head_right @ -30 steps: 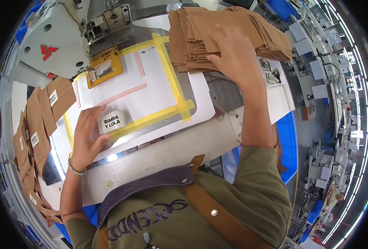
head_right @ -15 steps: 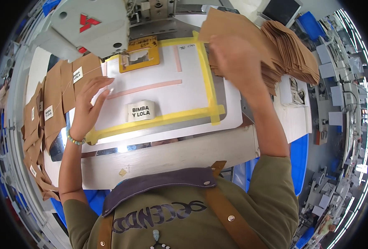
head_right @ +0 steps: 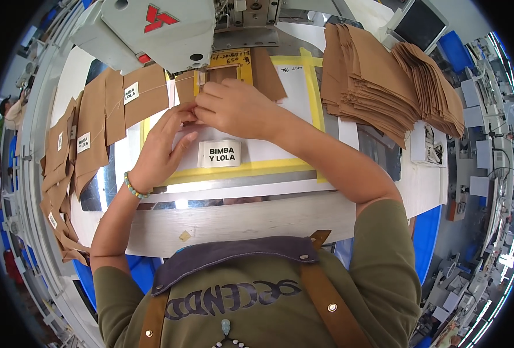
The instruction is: Sewing 'Bimba y Lola' labels onto brown leather fabric pieces using an industrial sewing machine.
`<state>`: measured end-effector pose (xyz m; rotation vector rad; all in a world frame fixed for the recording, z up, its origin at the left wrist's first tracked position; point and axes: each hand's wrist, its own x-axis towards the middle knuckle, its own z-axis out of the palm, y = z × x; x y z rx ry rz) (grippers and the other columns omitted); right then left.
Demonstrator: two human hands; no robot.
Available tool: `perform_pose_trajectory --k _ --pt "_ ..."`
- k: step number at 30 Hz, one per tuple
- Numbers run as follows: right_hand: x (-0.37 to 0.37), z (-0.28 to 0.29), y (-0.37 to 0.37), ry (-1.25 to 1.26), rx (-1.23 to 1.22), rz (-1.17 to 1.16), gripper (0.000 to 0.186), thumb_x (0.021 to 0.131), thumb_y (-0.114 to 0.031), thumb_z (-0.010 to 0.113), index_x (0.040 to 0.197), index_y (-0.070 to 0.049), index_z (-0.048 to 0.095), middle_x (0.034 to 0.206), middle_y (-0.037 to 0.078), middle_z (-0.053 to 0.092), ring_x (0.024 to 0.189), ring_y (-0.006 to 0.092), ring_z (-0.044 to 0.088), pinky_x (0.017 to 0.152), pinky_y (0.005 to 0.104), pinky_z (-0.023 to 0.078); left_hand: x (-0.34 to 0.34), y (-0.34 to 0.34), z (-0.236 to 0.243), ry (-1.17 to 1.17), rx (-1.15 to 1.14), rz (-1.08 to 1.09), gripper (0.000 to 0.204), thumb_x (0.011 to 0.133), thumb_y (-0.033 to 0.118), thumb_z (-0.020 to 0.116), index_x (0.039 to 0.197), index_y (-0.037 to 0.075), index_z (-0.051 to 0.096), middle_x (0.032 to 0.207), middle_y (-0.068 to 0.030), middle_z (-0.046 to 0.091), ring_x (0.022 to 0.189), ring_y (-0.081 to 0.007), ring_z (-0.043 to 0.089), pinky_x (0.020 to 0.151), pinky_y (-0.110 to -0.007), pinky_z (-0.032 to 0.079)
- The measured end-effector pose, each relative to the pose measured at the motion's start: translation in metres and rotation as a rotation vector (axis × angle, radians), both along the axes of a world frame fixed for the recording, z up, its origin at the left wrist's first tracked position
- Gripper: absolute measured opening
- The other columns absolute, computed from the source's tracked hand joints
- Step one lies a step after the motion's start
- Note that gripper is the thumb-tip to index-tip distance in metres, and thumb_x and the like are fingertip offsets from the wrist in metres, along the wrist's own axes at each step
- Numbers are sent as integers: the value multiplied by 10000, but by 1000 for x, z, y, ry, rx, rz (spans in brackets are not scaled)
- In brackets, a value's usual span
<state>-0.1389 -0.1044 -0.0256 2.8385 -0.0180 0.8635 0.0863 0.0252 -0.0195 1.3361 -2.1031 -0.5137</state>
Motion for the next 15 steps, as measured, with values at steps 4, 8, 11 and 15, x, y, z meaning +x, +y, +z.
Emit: perform_pose_trajectory --k 4,8,11,15 --pt "-29 18 4 -48 199 -147 179 945 -278 789 1000 -108 772 966 2 679 917 203 648 735 374 554 7 6 -3 -201 -22 31 584 1038 129 690 1584 7 521 1579 -191 595 1464 -404 549 1224 -508 474" --pt "-89 19 -1 265 356 -448 304 1002 -320 759 1190 -82 777 1171 43 753 1125 259 689 907 419 579 17 10 -5 -393 -62 -8 645 1026 171 703 1627 44 507 1664 -128 547 1547 -396 469 1274 -503 419" --pt "-105 6 1 176 299 -431 468 1058 -386 705 1402 -68 709 1435 101 718 1416 314 596 1174 489 478 21 7 -2 -464 -67 -6 658 1011 177 716 1629 64 518 1709 -53 516 1593 -380 417 1295 -501 391" --pt "-114 3 20 303 354 -474 581 1098 -427 650 1543 -55 614 1629 127 592 1587 328 436 1316 546 307 30 2 1 -490 -73 5 639 997 180 725 1605 76 556 1711 -28 515 1620 -357 381 1302 -504 382"
